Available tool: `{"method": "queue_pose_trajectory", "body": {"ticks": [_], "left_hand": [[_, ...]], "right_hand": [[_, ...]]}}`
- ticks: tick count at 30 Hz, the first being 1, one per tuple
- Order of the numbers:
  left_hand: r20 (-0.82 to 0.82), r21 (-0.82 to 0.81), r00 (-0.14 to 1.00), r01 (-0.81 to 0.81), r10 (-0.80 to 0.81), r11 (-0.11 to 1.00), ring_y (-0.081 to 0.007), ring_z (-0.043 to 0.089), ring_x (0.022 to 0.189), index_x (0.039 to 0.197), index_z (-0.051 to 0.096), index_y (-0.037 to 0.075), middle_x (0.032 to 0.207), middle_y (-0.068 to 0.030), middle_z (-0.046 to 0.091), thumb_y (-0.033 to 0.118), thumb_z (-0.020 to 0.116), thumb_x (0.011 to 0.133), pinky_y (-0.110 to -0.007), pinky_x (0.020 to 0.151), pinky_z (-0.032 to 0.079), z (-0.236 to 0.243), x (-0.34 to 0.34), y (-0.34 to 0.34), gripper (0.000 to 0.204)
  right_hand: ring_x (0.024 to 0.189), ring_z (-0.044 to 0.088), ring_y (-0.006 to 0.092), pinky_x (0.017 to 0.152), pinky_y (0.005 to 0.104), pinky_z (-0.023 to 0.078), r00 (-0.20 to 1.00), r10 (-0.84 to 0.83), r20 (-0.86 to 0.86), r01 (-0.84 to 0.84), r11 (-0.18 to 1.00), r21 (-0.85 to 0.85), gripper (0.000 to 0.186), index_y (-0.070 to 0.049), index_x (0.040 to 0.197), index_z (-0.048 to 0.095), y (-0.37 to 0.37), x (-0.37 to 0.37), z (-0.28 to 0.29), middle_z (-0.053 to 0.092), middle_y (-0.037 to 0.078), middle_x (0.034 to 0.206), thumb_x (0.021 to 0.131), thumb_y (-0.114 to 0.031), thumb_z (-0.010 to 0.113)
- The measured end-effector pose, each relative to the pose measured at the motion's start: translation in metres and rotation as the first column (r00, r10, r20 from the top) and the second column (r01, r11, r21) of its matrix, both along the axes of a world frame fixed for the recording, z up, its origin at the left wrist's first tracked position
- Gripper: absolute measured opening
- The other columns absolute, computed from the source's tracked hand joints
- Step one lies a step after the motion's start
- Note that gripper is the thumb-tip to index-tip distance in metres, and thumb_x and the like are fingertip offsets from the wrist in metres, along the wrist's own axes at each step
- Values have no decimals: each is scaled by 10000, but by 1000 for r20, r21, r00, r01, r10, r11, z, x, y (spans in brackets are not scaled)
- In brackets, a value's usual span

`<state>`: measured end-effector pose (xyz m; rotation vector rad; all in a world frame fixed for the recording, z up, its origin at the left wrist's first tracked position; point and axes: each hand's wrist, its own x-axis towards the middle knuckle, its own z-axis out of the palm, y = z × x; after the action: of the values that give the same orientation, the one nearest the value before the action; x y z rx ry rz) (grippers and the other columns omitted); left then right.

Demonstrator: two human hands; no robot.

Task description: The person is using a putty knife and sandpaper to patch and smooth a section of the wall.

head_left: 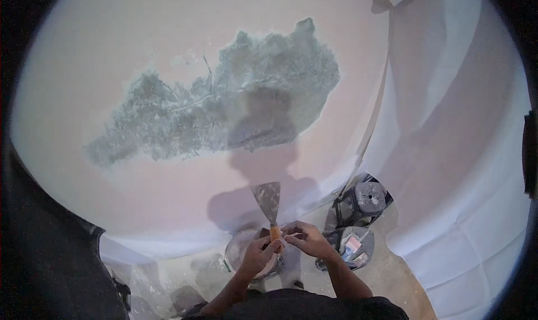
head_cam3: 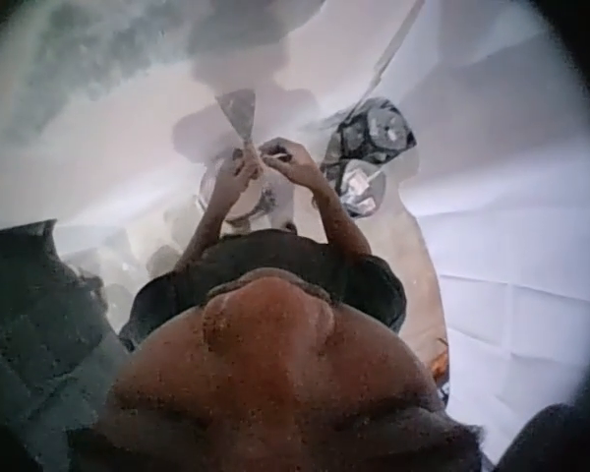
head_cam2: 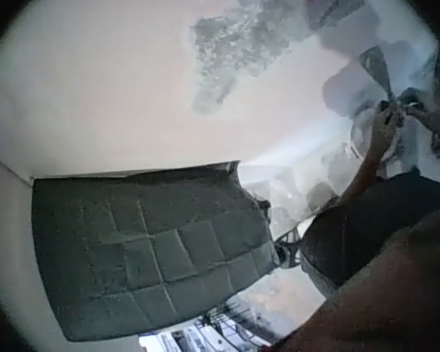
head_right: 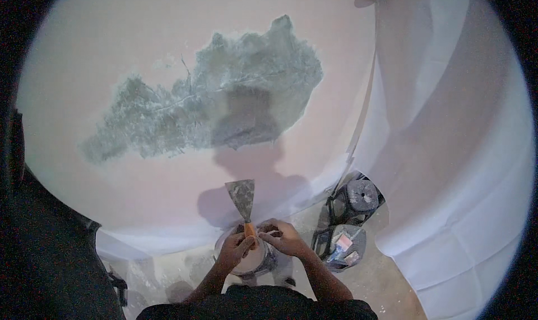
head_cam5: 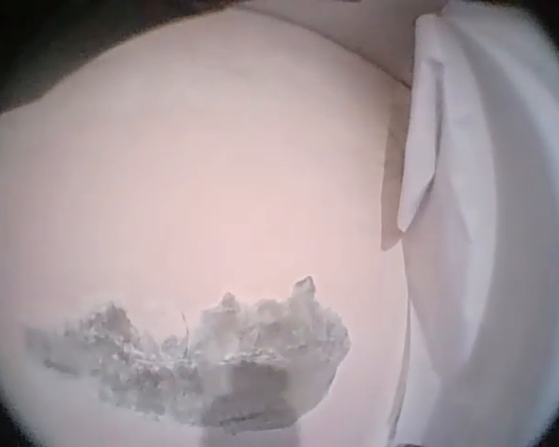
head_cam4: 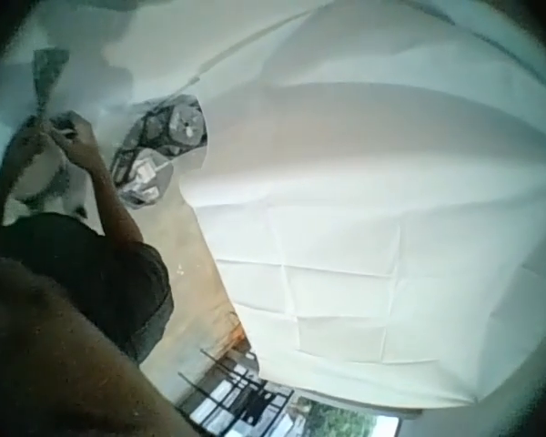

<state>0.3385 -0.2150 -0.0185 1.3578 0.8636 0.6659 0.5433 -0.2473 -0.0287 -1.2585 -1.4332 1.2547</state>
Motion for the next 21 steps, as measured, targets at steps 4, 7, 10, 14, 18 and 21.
{"method": "queue_pose_trajectory", "body": {"ticks": [4, 7, 10, 14, 18, 21], "left_hand": [[30, 86, 999, 37, -40, 996, -120, 543, 799, 950, 665, -28, 867, -50, 586, 255, 577, 970, -278, 716, 452, 13, 23, -16, 297], [-2, 362, 1000, 24, -25, 932, -156, 551, 864, 981, 665, -33, 977, -91, 556, 236, 577, 970, -305, 758, 462, 1, 33, -14, 284], [-8, 265, 995, 102, -104, 959, -203, 561, 947, 969, 670, -32, 1026, -127, 540, 220, 592, 960, -338, 805, 467, 15, 40, -9, 265], [87, 159, 989, 103, -118, 982, -220, 553, 1000, 934, 659, -33, 1006, -132, 538, 201, 597, 953, -353, 838, 464, 7, 62, 0, 243], [67, 390, 990, 86, -122, 917, -168, 583, 896, 905, 625, -20, 953, -109, 553, 196, 568, 956, -298, 726, 476, -6, 94, 21, 229], [221, -77, 975, 35, -17, 996, -107, 518, 560, 769, 579, 20, 736, -51, 564, 237, 552, 934, -257, 479, 389, 9, 129, 41, 273]], "right_hand": [[1098, 587, 230, 931, 375, 495, 995, 14, -97, -10, 999, 40, 417, -27, 1280, 522, -17, 11, -10, 600, 143, 1159, 954, -271, 613], [1169, 544, 238, 954, 388, 477, 987, -36, -155, 57, 989, 136, 431, -39, 1329, 481, -21, 9, 10, 554, 147, 1243, 971, -258, 582], [1210, 503, 217, 987, 367, 432, 967, -3, -253, 65, 970, 236, 460, 12, 1363, 409, -15, 12, 25, 520, 159, 1294, 975, -188, 556], [1129, 552, 210, 936, 365, 473, 974, -25, -224, 74, 975, 211, 381, -24, 1293, 487, 4, 25, 37, 572, 134, 1198, 981, -228, 562], [871, 610, 140, 799, 293, 498, 966, -120, -228, 169, 963, 210, 229, 18, 1159, 522, 28, 45, 25, 646, 84, 952, 991, -137, 511], [874, 615, 139, 783, 285, 499, 973, -106, -207, 157, 956, 247, 160, 10, 1068, 525, 63, 77, 34, 649, 89, 932, 999, -129, 487]]}}
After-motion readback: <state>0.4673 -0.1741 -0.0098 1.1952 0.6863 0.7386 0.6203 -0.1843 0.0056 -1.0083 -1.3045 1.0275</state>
